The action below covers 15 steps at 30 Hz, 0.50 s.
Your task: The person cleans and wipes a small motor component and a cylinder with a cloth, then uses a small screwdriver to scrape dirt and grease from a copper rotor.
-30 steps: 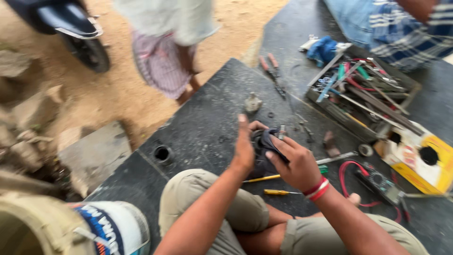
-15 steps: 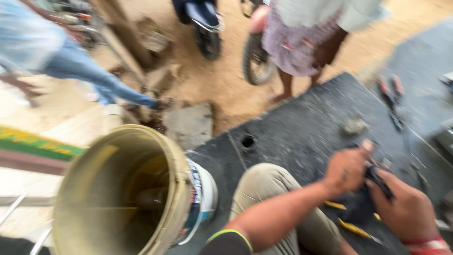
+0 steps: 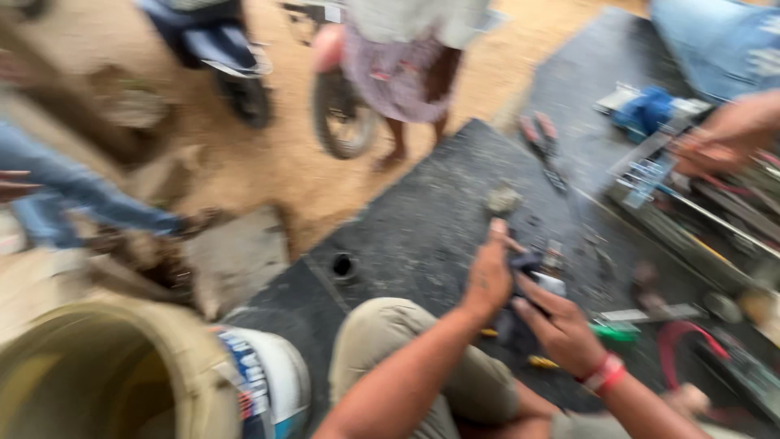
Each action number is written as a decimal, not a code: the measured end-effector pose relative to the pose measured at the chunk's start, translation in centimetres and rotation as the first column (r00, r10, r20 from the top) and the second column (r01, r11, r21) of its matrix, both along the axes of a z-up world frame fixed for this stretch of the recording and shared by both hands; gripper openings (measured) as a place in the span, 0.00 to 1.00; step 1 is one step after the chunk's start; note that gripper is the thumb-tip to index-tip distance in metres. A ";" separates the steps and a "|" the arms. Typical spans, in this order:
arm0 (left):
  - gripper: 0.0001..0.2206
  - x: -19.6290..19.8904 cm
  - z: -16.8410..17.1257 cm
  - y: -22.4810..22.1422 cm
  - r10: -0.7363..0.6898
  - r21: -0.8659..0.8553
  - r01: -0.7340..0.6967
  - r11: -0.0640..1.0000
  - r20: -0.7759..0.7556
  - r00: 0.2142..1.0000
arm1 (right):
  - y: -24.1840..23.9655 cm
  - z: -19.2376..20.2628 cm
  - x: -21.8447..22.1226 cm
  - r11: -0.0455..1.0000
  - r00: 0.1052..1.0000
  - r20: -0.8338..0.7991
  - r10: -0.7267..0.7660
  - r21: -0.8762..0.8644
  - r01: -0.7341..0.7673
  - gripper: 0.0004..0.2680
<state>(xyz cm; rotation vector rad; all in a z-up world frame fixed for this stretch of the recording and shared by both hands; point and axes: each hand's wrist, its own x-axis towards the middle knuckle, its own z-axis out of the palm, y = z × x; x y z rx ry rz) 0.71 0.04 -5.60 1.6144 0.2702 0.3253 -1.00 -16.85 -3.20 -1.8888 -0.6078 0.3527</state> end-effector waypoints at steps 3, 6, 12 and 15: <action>0.33 0.1 0.3 0.3 -0.037 0.151 0.021 0.988 0.104 0.994 | 0.2 2.1 -0.1 0.995 0.997 0.017 0.079 -0.060 -0.078 0.16; 0.33 0.8 1.0 1.0 -0.198 -0.689 -0.023 0.724 -0.239 0.951 | 0.7 4.6 0.2 0.982 0.956 0.238 0.172 -0.114 -0.149 0.15; 0.31 0.7 2.7 0.1 -0.110 -0.530 -0.056 0.846 -0.276 0.955 | 1.0 6.6 -0.2 0.915 0.877 0.463 0.129 -0.395 0.074 0.22; 0.33 0.0 4.1 0.2 -0.049 -0.322 -0.019 0.947 -0.203 0.978 | 1.3 6.4 -0.7 0.925 0.857 0.510 0.071 -0.355 0.135 0.20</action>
